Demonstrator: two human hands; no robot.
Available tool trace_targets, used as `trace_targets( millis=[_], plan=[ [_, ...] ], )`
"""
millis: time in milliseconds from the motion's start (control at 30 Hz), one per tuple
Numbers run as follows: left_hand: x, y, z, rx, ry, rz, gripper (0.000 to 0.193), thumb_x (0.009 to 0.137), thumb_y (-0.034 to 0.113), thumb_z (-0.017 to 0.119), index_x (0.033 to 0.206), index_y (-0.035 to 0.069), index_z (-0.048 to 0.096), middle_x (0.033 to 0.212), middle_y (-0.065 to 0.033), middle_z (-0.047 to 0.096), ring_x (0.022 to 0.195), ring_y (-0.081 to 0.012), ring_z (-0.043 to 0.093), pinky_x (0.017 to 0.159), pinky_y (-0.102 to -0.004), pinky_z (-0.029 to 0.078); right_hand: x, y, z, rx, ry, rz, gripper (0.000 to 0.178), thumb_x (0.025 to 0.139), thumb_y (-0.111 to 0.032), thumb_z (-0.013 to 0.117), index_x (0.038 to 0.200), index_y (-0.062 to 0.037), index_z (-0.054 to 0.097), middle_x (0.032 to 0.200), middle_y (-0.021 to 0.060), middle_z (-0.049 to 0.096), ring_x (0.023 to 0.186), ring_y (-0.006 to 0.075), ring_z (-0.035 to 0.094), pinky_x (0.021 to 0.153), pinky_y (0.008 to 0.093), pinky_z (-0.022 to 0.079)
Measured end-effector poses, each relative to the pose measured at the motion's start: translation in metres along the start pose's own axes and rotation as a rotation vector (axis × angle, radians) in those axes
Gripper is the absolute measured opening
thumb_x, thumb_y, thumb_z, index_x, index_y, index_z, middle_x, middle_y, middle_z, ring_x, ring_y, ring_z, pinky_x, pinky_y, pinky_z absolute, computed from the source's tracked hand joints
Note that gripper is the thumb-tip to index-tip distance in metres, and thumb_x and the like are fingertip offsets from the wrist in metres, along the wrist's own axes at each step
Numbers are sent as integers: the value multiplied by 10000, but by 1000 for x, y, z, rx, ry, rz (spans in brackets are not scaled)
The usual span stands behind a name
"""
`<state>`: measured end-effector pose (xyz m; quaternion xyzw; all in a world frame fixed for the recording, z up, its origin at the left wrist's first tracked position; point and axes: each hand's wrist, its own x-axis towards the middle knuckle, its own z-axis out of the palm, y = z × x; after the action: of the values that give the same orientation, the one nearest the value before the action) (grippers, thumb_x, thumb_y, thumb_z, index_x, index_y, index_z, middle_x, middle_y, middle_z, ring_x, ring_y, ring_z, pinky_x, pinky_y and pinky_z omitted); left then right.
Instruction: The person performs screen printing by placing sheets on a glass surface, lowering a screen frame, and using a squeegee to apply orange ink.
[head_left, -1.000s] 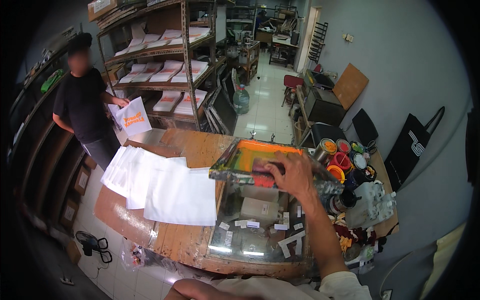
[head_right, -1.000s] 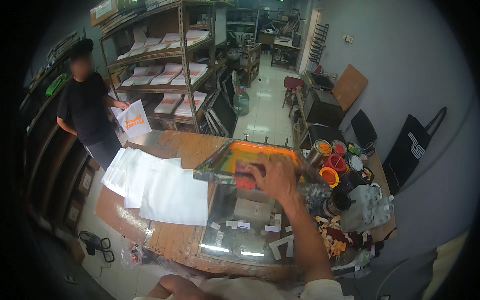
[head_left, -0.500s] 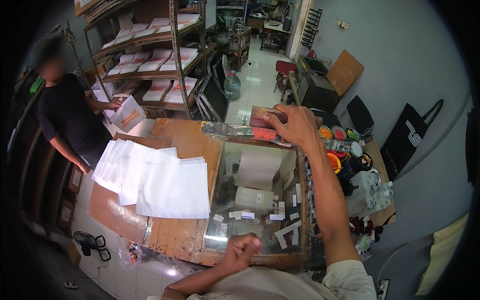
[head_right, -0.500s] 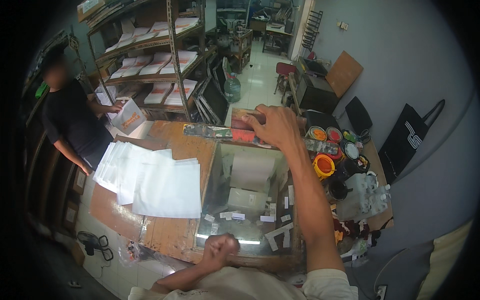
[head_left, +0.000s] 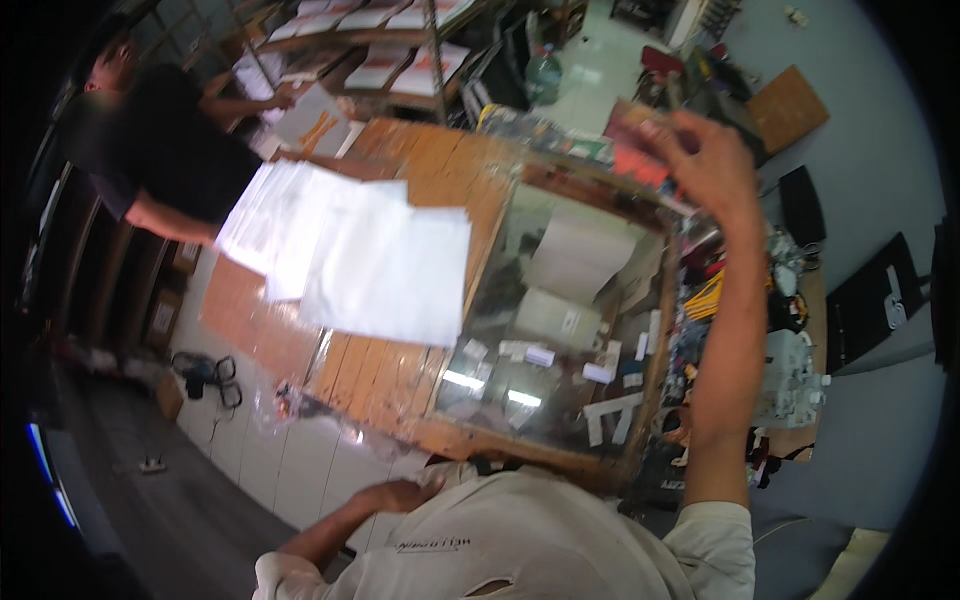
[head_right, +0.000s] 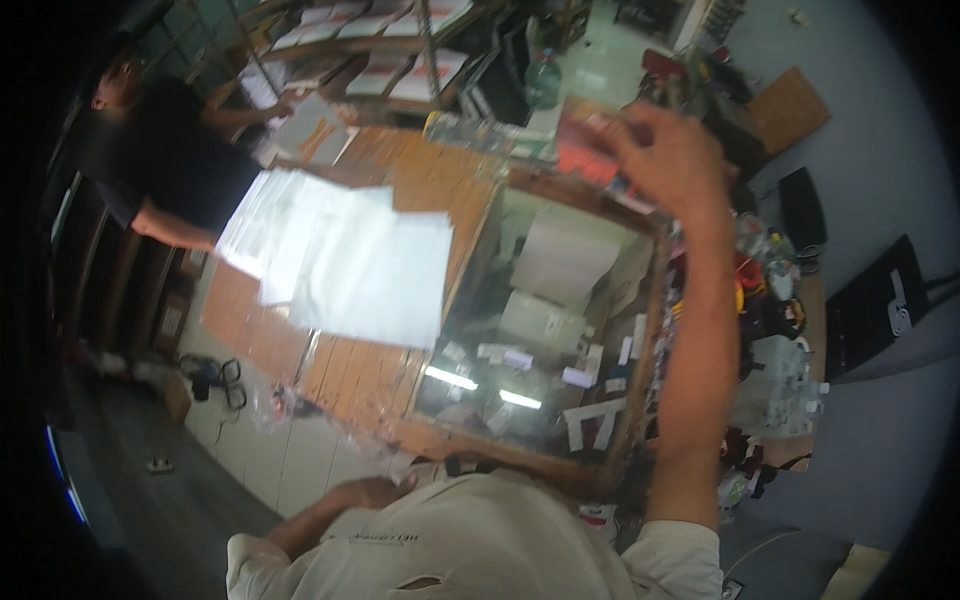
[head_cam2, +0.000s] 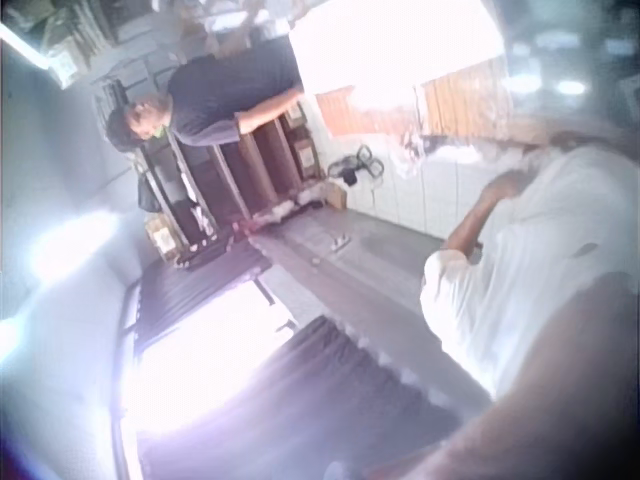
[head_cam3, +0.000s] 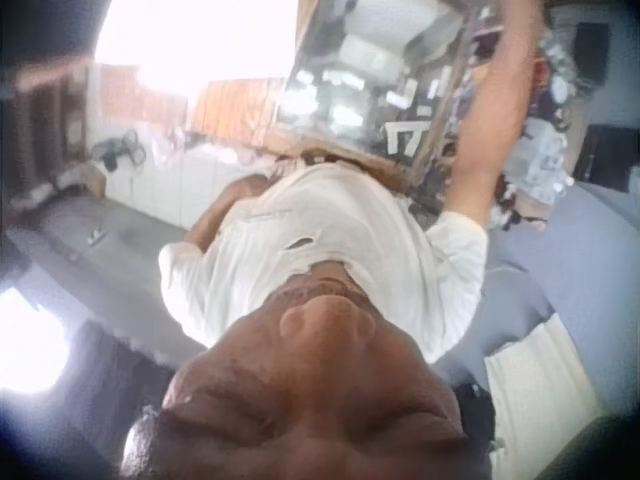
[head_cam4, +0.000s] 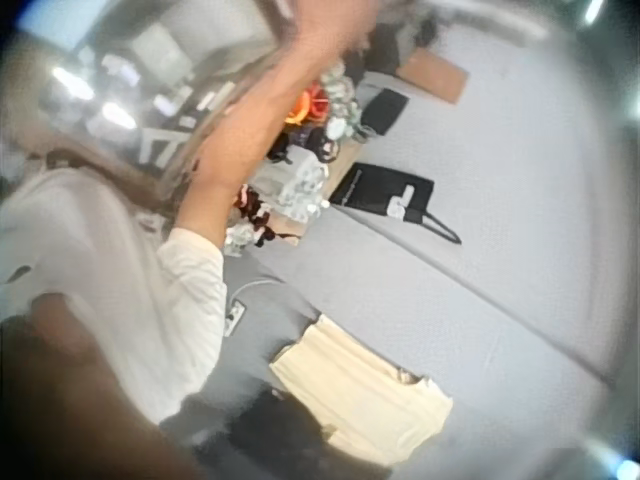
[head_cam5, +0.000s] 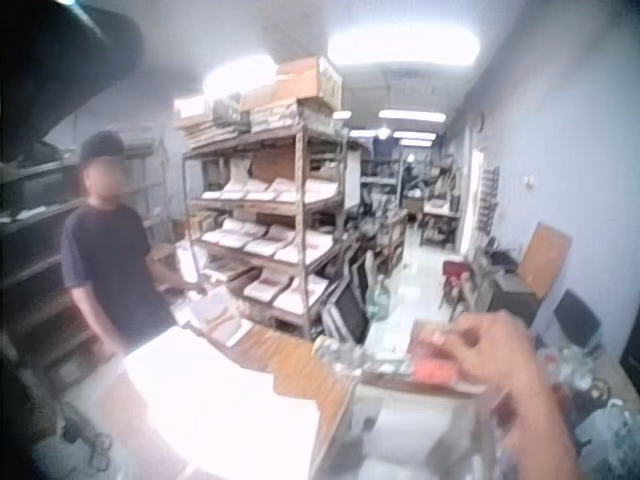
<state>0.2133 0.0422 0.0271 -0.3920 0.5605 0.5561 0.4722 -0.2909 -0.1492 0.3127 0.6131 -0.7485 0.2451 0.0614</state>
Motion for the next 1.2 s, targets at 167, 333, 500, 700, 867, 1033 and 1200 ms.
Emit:
trace_targets(
  millis=[167, 333, 500, 700, 867, 1033, 1200],
  plan=[
    [-40, 56, -80, -690, 590, 911, 521, 1071, 462, 535, 1253, -12, 652, 1207, -114, 706, 1126, -224, 653, 1005, -378, 499, -2, 2, 5, -86, 93, -53, 671, 937, -628, 650, 1212, -21, 727, 837, 186, 741, 834, 318, 732, 818, 397, 540],
    [43, 103, -177, -330, 1688, 662, 277, 962, 327, 728, 976, 50, 712, 928, -107, 715, 910, -262, 677, 813, -432, 518, -7, 2, 4, 14, -59, 32, 611, 918, -701, 602, 1124, -150, 767, 840, 148, 757, 904, 361, 734, 838, 484, 527],
    [98, 87, -219, -132, 1696, 268, 277, 884, 324, 796, 993, 80, 724, 960, -104, 714, 960, -306, 661, 895, -469, 487, -7, 7, 10, -13, 23, -3, 654, 917, -710, 591, 1152, -124, 761, 757, 117, 743, 845, 333, 746, 845, 469, 536],
    [101, 72, -223, -47, 1706, 408, 275, 869, 348, 810, 973, 110, 718, 1041, -93, 670, 1084, -320, 585, 927, -504, 404, 1, 20, 14, 26, 9, -64, 639, 955, -629, 587, 1154, -41, 739, 835, 147, 745, 790, 322, 722, 827, 455, 529],
    [81, 71, -240, -830, 1281, 621, 219, 881, 332, 820, 970, 144, 748, 1289, -125, 682, 1264, -349, 560, 1072, -593, 320, 4, 18, 10, -1, 42, -91, 678, 947, -648, 614, 1223, -39, 727, 876, 171, 732, 762, 261, 698, 804, 373, 524],
    [87, 101, -220, -108, 1481, 476, 342, 994, 460, 649, 1232, 228, 729, 1565, -205, 481, 1565, -446, 191, 1154, -785, -28, -4, -18, -6, -45, -50, 68, 561, 956, -591, 630, 1080, -61, 764, 849, 182, 753, 847, 287, 743, 857, 450, 547],
    [143, 183, -202, 268, 1521, 505, 555, 1054, 366, 507, 1545, 111, 459, 1627, -220, 368, 1560, -473, 158, 1142, -811, 70, -9, -47, -26, -86, -6, 90, 531, 974, -538, 619, 991, -28, 765, 709, 124, 739, 785, 222, 754, 822, 386, 576]
  ],
)
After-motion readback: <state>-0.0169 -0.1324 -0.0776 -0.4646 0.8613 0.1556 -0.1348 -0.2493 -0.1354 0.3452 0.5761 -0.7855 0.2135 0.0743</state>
